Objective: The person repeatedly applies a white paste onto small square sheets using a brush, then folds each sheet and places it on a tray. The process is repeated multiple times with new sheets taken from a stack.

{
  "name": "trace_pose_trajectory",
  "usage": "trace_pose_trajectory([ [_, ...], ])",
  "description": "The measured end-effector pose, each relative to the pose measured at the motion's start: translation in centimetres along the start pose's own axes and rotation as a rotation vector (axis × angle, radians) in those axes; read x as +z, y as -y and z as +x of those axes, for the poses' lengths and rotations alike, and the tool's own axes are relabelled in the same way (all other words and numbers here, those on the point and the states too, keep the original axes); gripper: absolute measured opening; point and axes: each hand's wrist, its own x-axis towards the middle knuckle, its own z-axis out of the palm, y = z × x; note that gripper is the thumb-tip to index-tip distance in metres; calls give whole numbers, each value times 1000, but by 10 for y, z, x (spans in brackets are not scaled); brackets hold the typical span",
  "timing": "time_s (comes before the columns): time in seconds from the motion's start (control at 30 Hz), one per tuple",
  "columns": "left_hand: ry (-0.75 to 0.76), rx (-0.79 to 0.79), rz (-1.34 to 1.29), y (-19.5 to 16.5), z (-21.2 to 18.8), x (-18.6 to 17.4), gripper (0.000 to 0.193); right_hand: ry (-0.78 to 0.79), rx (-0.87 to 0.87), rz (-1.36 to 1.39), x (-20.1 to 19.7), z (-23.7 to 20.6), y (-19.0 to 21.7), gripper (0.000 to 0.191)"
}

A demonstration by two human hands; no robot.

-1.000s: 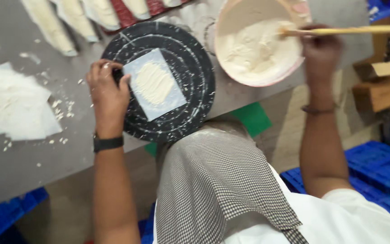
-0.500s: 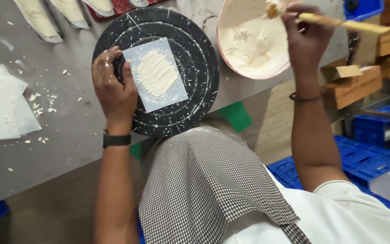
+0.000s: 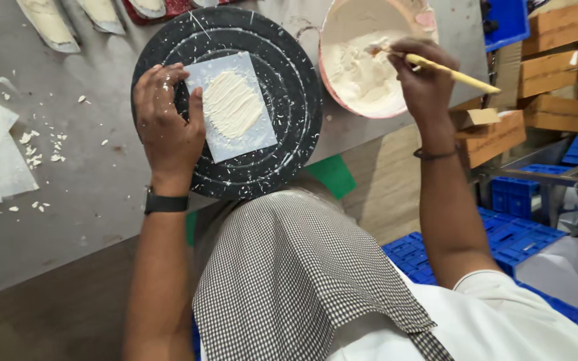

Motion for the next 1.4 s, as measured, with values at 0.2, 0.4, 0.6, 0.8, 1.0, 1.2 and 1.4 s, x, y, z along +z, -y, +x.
trace_pose_trajectory([
  [0.2, 56, -36, -53, 5, -5, -4, 43, -466, 601, 906, -7, 6, -4, 14],
  [0.4, 312, 107, 128, 14, -20, -26, 124, -23, 402, 757, 68, 10, 54, 14],
  [0.6, 349, -5, 174, 9, -29, -22, 141, 257, 36, 245, 181, 11, 138, 14],
  [0.8, 289, -11, 171, 16, -38, -19, 140, 133, -456, -104, 188, 40, 148, 7],
  [1.0, 257, -10, 109, 16, -39, -22, 139, -102, -44, 261, 145, 42, 123, 16],
  [1.2, 125, -122, -34, 24, -19, -21, 74, -43, 277, 712, 145, 4, 91, 10],
  [1.4, 28, -70, 226, 11, 9, 0, 30, -481, 433, 766, -31, 17, -30, 11],
])
